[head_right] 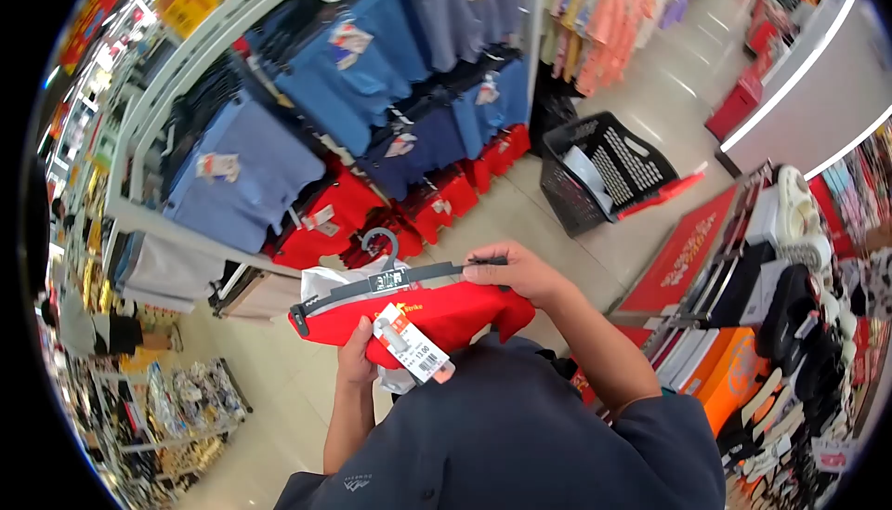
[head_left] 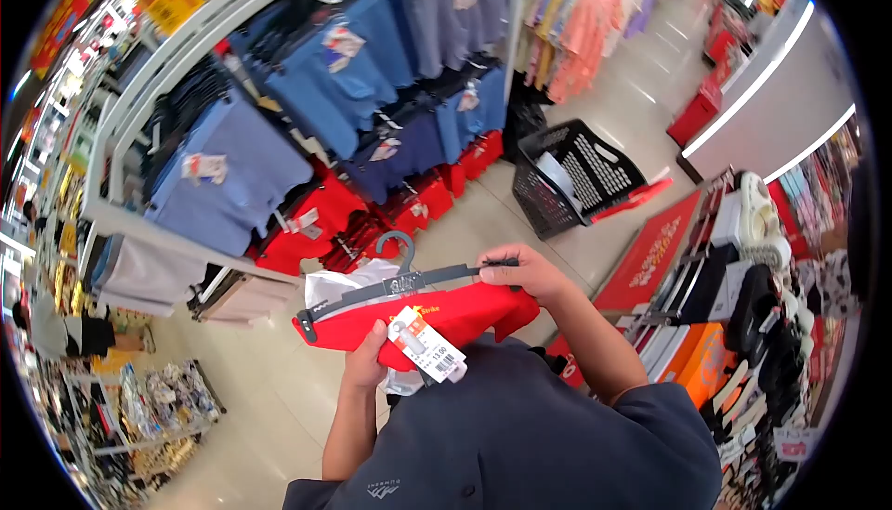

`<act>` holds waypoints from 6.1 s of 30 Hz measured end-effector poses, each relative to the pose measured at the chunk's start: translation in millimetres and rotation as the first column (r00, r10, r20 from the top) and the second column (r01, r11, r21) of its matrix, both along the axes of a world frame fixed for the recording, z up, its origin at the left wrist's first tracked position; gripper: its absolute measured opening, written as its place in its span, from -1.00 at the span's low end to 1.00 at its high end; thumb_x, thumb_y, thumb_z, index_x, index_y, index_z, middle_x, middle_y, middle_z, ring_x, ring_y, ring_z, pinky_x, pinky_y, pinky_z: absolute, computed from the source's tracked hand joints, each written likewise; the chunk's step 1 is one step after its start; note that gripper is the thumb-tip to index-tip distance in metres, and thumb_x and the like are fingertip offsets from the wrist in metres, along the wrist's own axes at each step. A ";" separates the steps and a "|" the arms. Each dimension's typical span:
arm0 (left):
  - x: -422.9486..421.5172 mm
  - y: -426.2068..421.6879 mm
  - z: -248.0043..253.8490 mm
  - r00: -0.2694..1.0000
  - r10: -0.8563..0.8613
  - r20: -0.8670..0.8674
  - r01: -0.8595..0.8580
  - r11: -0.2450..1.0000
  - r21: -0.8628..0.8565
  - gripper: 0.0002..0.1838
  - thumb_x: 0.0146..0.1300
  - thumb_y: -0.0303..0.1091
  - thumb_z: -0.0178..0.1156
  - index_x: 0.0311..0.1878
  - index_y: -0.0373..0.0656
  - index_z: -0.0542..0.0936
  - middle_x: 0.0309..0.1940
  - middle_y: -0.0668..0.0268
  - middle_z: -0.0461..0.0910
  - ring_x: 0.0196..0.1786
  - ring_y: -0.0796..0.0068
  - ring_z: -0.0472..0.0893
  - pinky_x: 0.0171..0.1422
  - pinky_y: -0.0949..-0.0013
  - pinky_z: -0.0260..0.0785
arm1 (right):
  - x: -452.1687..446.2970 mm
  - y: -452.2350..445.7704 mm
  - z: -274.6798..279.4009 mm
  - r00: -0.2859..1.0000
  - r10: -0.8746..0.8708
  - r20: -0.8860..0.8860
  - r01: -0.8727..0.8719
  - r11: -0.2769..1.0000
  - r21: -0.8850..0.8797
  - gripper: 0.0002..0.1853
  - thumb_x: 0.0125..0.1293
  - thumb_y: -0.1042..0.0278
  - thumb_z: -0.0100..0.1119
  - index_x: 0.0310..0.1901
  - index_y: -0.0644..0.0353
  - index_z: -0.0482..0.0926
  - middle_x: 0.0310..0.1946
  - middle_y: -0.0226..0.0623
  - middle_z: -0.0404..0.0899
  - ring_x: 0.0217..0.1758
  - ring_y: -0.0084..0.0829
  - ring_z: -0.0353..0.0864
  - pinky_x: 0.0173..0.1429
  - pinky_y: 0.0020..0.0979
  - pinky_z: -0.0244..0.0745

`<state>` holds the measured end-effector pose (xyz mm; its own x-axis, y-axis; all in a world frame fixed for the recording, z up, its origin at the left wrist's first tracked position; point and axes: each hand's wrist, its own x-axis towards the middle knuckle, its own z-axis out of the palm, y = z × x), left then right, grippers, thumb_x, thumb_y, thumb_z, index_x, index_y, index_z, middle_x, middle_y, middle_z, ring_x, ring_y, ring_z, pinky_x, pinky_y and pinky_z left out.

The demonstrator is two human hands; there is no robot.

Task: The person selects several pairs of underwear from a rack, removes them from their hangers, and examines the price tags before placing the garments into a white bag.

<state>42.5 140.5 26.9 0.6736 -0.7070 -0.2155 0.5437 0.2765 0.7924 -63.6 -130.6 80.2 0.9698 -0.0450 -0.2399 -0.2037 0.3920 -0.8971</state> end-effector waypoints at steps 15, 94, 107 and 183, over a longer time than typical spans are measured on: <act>23.9 -174.3 5.4 0.940 -0.339 0.028 0.340 0.939 -0.054 -0.51 0.40 -0.19 -0.01 0.26 -0.32 0.25 0.09 0.06 0.48 0.07 0.27 0.57 0.15 0.20 0.48 | -103.2 -213.5 -144.3 0.852 -0.515 -0.093 0.269 0.583 -0.767 -0.73 0.15 0.27 0.27 -0.19 0.27 0.58 -0.45 -0.36 0.60 -0.40 -0.58 0.55 -0.31 -0.47 0.47; 46.6 -342.5 22.8 0.899 0.427 0.096 -0.436 0.858 0.271 -0.59 0.33 -0.08 0.15 0.04 -0.22 0.48 -0.15 0.31 0.56 -0.18 0.55 0.55 -0.20 0.48 0.43 | 141.3 -333.8 74.3 0.831 0.554 -0.039 -0.379 0.515 -0.769 -0.67 0.27 0.17 0.23 -0.33 0.36 0.55 -0.67 -0.50 0.31 -0.55 -0.69 0.22 -0.46 -0.52 0.21; 95.0 -269.0 29.7 0.630 0.619 0.469 -0.677 0.734 -0.060 0.17 -0.15 0.17 0.46 0.41 -0.22 0.04 0.25 0.12 0.29 0.26 0.29 0.39 0.30 0.27 0.24 | 177.7 -379.2 49.3 0.936 0.314 0.162 -0.255 0.917 -0.306 -0.73 0.34 0.27 0.09 -0.38 0.34 0.57 -0.51 -0.49 0.51 -0.44 -0.71 0.38 -0.34 -0.62 0.27; 58.4 -454.6 -16.5 0.841 -0.220 0.495 -0.148 0.786 0.601 -0.62 0.16 -0.10 0.27 -0.07 -0.15 0.58 -0.25 0.22 0.64 -0.17 0.33 0.62 -0.07 0.28 0.41 | 160.2 -368.1 -11.9 0.660 0.666 0.346 0.047 0.423 -0.905 -0.86 0.09 0.35 0.25 -0.35 0.21 0.58 -0.39 -0.29 0.54 -0.31 -0.24 0.54 -0.23 -0.30 0.45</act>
